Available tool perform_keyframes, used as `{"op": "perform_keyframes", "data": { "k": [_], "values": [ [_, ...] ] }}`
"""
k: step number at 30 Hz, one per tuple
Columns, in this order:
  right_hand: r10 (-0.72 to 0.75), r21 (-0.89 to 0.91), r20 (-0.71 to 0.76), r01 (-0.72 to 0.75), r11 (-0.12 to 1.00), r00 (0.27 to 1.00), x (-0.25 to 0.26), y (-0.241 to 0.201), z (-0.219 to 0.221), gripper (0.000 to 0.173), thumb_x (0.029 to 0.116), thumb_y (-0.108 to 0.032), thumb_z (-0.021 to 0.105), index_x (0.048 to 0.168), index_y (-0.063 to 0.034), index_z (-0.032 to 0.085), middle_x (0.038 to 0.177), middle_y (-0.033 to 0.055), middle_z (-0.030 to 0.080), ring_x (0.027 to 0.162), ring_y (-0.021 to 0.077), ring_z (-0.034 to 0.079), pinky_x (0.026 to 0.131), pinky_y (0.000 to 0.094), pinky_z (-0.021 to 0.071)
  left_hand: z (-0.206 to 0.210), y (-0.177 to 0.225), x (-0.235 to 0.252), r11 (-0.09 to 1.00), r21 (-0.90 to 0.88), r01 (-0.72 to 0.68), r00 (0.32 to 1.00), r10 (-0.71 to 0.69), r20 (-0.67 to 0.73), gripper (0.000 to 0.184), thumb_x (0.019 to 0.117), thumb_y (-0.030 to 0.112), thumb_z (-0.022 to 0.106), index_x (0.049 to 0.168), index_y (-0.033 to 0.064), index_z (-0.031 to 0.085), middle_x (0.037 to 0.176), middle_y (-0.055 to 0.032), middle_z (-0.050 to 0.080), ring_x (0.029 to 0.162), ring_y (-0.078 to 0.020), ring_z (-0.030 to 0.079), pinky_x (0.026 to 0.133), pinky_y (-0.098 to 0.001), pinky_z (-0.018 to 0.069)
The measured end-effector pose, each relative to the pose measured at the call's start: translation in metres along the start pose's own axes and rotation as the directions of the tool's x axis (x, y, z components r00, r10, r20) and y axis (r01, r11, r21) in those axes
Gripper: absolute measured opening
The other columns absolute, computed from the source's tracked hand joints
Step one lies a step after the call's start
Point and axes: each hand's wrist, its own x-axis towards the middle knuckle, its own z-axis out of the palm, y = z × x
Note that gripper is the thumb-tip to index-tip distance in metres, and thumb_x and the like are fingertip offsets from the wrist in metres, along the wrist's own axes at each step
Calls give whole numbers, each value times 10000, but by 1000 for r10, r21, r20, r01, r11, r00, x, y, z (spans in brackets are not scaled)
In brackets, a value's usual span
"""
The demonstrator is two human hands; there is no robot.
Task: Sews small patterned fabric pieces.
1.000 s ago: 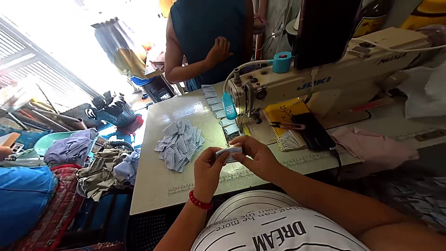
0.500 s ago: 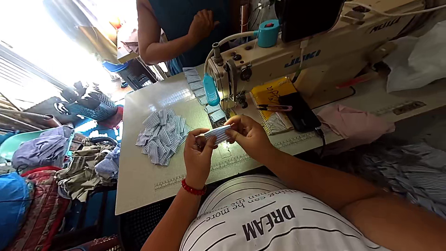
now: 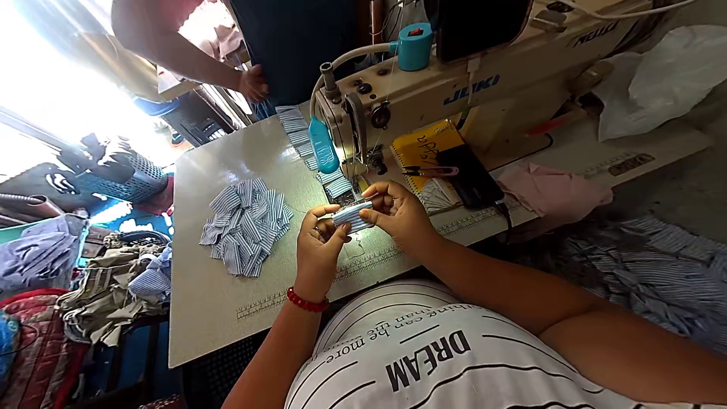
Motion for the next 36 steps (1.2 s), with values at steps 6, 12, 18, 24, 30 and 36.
{"op": "perform_keyframes", "data": {
  "k": [6,12,18,24,30,36],
  "values": [
    [-28,-29,-2,28,999,1000,1,7,1,345,881,30,758,1173,-61,598,860,53,694,720,99,693,683,247,610,3,-9,7,998,45,-32,998,34,-44,329,936,-22,679,1242,54,585,856,-20,686,758,-117,707,745,-310,631],
    [85,-319,-38,-93,943,996,27,32,-17,356,883,-72,802,1177,-48,603,794,85,673,622,155,632,584,306,554,11,-33,39,853,522,-17,1000,24,-6,363,953,101,720,1288,76,582,801,-48,637,644,-132,594,639,-325,525],
    [93,-632,6,-68,772,996,39,32,-4,267,986,-123,684,1235,-49,621,900,116,682,769,266,672,706,478,575,11,-37,58,558,829,30,999,14,-45,286,975,188,679,1239,95,618,886,-92,677,824,-275,667,800,-529,529],
    [114,-696,-35,-106,711,993,52,33,-1,356,932,-151,766,1240,-40,625,881,116,698,787,286,689,737,512,580,4,-50,57,377,887,-266,939,308,151,236,916,153,714,1143,85,712,1263,-162,627,1171,-396,586,947,-588,478],
    [-47,-714,13,42,698,999,45,41,-7,165,958,-73,690,1113,-26,717,1086,156,673,902,275,671,816,465,574,0,-61,55,181,847,-500,846,314,432,305,971,30,585,1145,173,790,1182,-53,750,1172,-273,672,998,-551,466],
    [-203,-861,299,355,364,933,19,52,-18,274,1015,-244,573,1136,-129,791,1210,81,720,1139,313,636,904,502,511,-3,-60,57,205,855,-476,863,294,410,312,989,80,575,1218,177,764,1245,-36,736,1189,-254,672,1105,-581,386]
  ]
}}
